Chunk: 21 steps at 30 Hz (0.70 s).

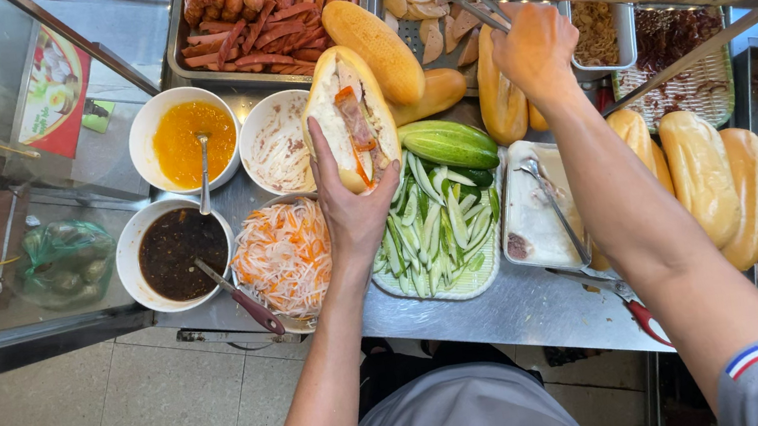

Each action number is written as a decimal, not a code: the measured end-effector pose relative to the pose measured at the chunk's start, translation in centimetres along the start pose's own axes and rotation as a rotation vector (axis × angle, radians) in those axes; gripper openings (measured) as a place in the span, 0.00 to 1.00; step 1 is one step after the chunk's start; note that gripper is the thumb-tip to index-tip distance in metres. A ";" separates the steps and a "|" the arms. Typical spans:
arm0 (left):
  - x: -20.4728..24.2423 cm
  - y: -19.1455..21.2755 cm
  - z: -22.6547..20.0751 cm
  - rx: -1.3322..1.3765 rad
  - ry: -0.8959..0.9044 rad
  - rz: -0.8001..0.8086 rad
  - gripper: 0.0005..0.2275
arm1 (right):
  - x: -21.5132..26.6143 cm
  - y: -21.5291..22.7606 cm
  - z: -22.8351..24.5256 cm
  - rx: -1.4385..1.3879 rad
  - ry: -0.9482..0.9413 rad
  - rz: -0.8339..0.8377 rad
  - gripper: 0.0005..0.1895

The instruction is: The person assembles several baguette sandwiches by slicing the bread, spreading condiments, and adding sliced meats, pickled vegetables, and cucumber. The person uses tongs to place ingredients and scissors to cut the bread, then places the finished sandwiches on a tray.

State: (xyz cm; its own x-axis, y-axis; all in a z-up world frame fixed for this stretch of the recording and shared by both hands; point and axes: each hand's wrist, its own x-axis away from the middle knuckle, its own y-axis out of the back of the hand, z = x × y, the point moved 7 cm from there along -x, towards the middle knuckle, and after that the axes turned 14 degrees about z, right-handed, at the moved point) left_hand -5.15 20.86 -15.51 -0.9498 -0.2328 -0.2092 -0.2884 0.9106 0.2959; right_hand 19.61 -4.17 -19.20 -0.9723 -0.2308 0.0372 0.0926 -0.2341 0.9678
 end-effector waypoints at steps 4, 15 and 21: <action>0.3 0.6 -0.3 0.050 0.081 0.023 0.48 | -3.0 -1.9 -1.5 0.165 0.002 0.027 0.15; 0.2 0.4 0.3 0.063 0.087 0.055 0.46 | 3.4 4.2 -0.2 -0.016 0.144 -0.048 0.18; -0.1 -1.0 0.4 0.001 -0.050 0.122 0.50 | 15.6 7.3 2.2 -0.920 -0.147 0.416 0.22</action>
State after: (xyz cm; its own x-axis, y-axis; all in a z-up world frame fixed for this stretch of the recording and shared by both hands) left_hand -4.69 20.16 -16.18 -0.9706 -0.1029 -0.2176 -0.1707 0.9316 0.3209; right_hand 4.61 -7.40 -10.98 -0.8365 -0.3553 0.4172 0.4978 -0.8111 0.3072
